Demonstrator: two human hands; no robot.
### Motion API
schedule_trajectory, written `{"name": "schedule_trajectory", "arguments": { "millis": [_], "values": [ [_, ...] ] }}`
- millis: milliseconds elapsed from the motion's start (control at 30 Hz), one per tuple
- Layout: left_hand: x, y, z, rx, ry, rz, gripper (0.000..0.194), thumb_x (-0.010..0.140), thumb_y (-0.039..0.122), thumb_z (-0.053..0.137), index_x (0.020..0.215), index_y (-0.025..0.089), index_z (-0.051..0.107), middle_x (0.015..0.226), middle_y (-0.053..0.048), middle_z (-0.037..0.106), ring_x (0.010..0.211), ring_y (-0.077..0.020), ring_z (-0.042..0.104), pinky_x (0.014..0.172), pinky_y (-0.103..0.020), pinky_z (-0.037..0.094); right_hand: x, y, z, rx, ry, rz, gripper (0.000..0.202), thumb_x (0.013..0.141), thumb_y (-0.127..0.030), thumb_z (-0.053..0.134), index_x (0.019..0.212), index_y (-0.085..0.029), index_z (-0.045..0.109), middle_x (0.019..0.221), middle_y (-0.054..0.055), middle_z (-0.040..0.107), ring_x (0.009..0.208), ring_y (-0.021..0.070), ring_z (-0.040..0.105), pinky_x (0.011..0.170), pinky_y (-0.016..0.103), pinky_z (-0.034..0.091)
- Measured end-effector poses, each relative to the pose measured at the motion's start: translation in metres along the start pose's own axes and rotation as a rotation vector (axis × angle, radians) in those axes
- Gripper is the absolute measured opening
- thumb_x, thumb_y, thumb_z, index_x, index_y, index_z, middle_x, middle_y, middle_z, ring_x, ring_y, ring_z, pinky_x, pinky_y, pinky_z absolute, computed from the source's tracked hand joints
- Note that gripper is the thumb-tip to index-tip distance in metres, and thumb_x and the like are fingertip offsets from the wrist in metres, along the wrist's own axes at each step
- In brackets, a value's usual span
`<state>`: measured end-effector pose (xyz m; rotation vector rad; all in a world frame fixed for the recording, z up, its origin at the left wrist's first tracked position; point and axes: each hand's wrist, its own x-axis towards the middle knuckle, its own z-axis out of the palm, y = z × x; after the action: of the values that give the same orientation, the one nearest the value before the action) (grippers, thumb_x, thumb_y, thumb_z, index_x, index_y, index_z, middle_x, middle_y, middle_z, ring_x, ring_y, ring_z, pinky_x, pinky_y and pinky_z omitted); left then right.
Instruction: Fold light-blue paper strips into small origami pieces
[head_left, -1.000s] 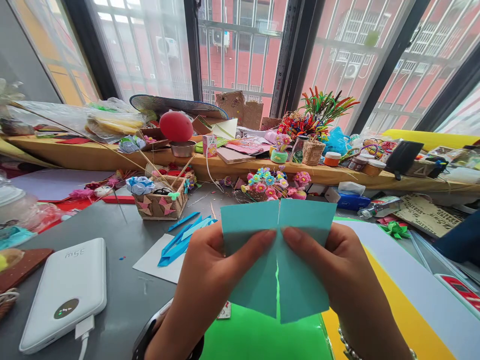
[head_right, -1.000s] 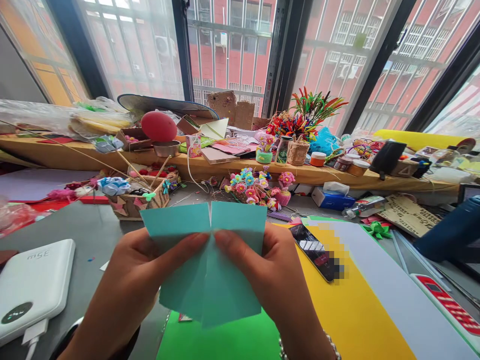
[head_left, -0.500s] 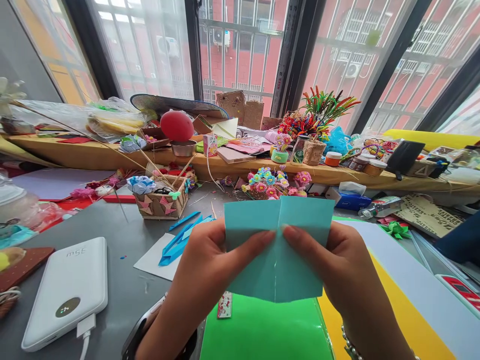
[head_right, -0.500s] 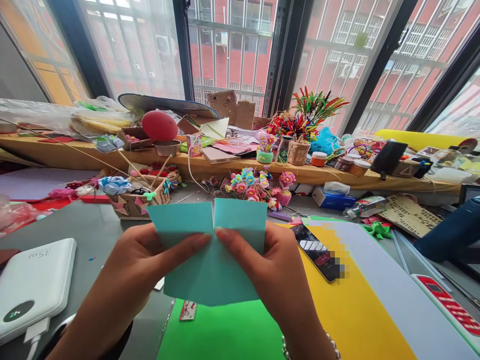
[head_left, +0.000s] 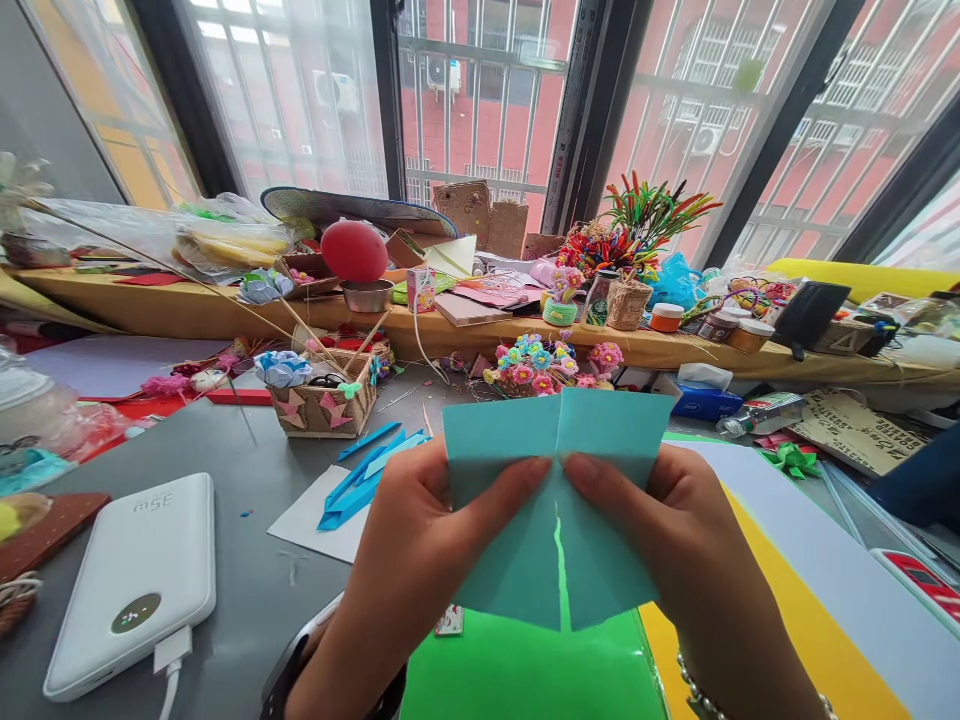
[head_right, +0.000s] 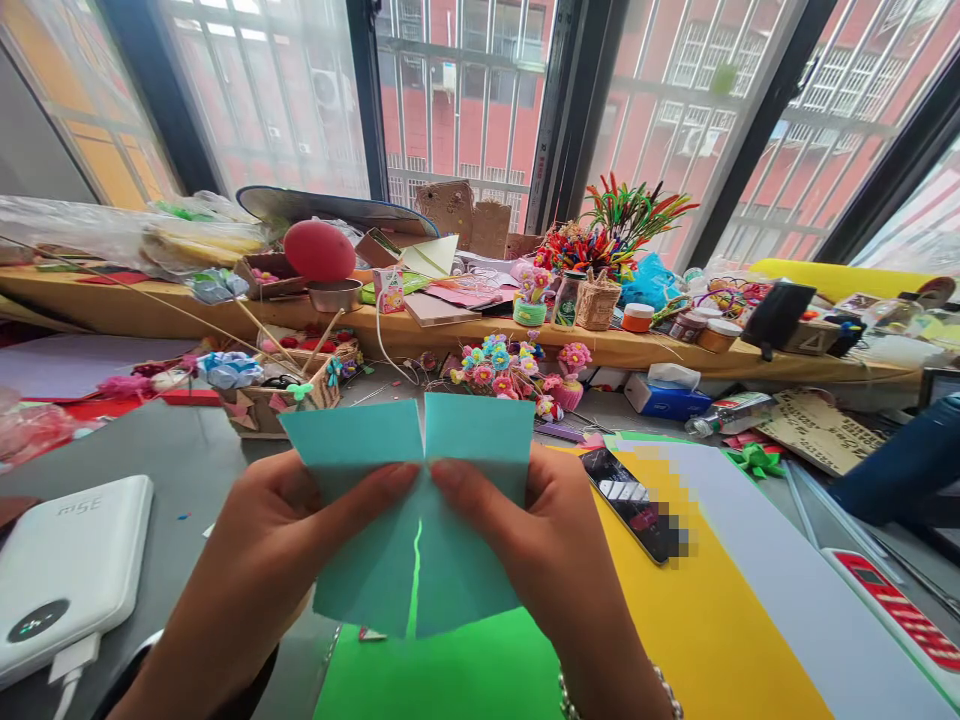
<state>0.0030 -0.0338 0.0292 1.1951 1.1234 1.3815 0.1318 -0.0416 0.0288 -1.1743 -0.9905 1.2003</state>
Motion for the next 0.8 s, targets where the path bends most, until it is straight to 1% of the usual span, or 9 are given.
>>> {"name": "schedule_trajectory", "arguments": {
  "millis": [167, 233, 300, 367, 467, 600, 700, 800],
  "values": [
    [-0.0010, 0.0008, 0.0005, 0.049, 0.031, 0.030, 0.017, 0.059, 0.033, 0.068, 0.059, 0.016, 0.067, 0.055, 0.000, 0.066, 0.045, -0.0152, 0.057, 0.040, -0.022, 0.044, 0.0001, 0.0005, 0.0019, 0.016, 0.003, 0.013, 0.020, 0.056, -0.035, 0.072, 0.059, -0.016, 0.065, 0.053, 0.003, 0.067, 0.039, 0.0127, 0.056, 0.037, 0.021, 0.046],
    [-0.0011, 0.0008, 0.0008, 0.061, 0.049, 0.041, 0.014, 0.059, 0.031, 0.069, 0.058, 0.017, 0.067, 0.053, 0.001, 0.066, 0.045, -0.0146, 0.057, 0.039, -0.021, 0.043, 0.0009, 0.0010, 0.0006, -0.008, 0.009, -0.004, 0.021, 0.057, -0.037, 0.072, 0.059, -0.016, 0.066, 0.053, 0.002, 0.067, 0.040, 0.0132, 0.056, 0.037, 0.022, 0.047],
    [-0.0007, 0.0004, 0.0011, 0.021, 0.044, 0.029, 0.013, 0.058, 0.030, 0.070, 0.058, 0.017, 0.067, 0.054, 0.001, 0.066, 0.045, -0.0145, 0.057, 0.039, -0.021, 0.044, 0.0020, 0.0012, -0.0018, -0.045, 0.012, -0.036, 0.022, 0.057, -0.038, 0.072, 0.059, -0.017, 0.066, 0.054, 0.002, 0.067, 0.041, 0.0139, 0.057, 0.039, 0.022, 0.048],
    [0.0003, -0.0002, 0.0012, -0.042, 0.009, -0.002, 0.012, 0.056, 0.029, 0.071, 0.061, 0.018, 0.068, 0.057, 0.001, 0.068, 0.048, -0.0150, 0.059, 0.041, -0.021, 0.046, 0.0028, 0.0007, -0.0046, -0.073, 0.008, -0.064, 0.021, 0.057, -0.037, 0.072, 0.062, -0.017, 0.067, 0.058, 0.001, 0.068, 0.044, 0.0145, 0.058, 0.040, 0.023, 0.049],
    [0.0022, -0.0009, 0.0008, -0.099, -0.029, -0.033, 0.012, 0.056, 0.028, 0.071, 0.063, 0.018, 0.069, 0.058, 0.001, 0.068, 0.049, -0.0145, 0.059, 0.043, -0.021, 0.047, 0.0030, -0.0006, -0.0070, -0.076, -0.034, -0.064, 0.020, 0.058, -0.037, 0.072, 0.066, -0.019, 0.068, 0.061, 0.001, 0.069, 0.048, 0.0150, 0.060, 0.043, 0.023, 0.050],
    [0.0035, -0.0010, -0.0004, -0.124, -0.010, -0.025, 0.011, 0.056, 0.027, 0.072, 0.062, 0.018, 0.068, 0.058, 0.001, 0.068, 0.048, -0.0136, 0.059, 0.044, -0.020, 0.047, 0.0022, -0.0013, -0.0069, -0.051, -0.062, -0.069, 0.020, 0.059, -0.036, 0.072, 0.066, -0.018, 0.068, 0.062, 0.002, 0.068, 0.051, 0.0158, 0.060, 0.046, 0.024, 0.050],
    [0.0033, -0.0007, -0.0009, -0.122, -0.013, -0.035, 0.012, 0.056, 0.027, 0.072, 0.063, 0.018, 0.068, 0.058, 0.001, 0.068, 0.049, -0.0144, 0.059, 0.044, -0.021, 0.048, 0.0027, -0.0005, -0.0071, -0.043, -0.095, -0.076, 0.016, 0.061, -0.034, 0.071, 0.066, -0.019, 0.068, 0.062, 0.001, 0.068, 0.050, 0.0129, 0.058, 0.045, 0.021, 0.049],
    [0.0030, -0.0006, -0.0009, -0.091, -0.022, -0.054, 0.012, 0.056, 0.027, 0.072, 0.064, 0.018, 0.069, 0.058, 0.001, 0.068, 0.050, -0.0148, 0.059, 0.045, -0.022, 0.048, 0.0036, 0.0006, -0.0078, -0.042, -0.097, -0.073, 0.014, 0.061, -0.032, 0.071, 0.064, -0.019, 0.068, 0.060, -0.001, 0.067, 0.048, 0.0101, 0.055, 0.043, 0.018, 0.046]
  ]
}}
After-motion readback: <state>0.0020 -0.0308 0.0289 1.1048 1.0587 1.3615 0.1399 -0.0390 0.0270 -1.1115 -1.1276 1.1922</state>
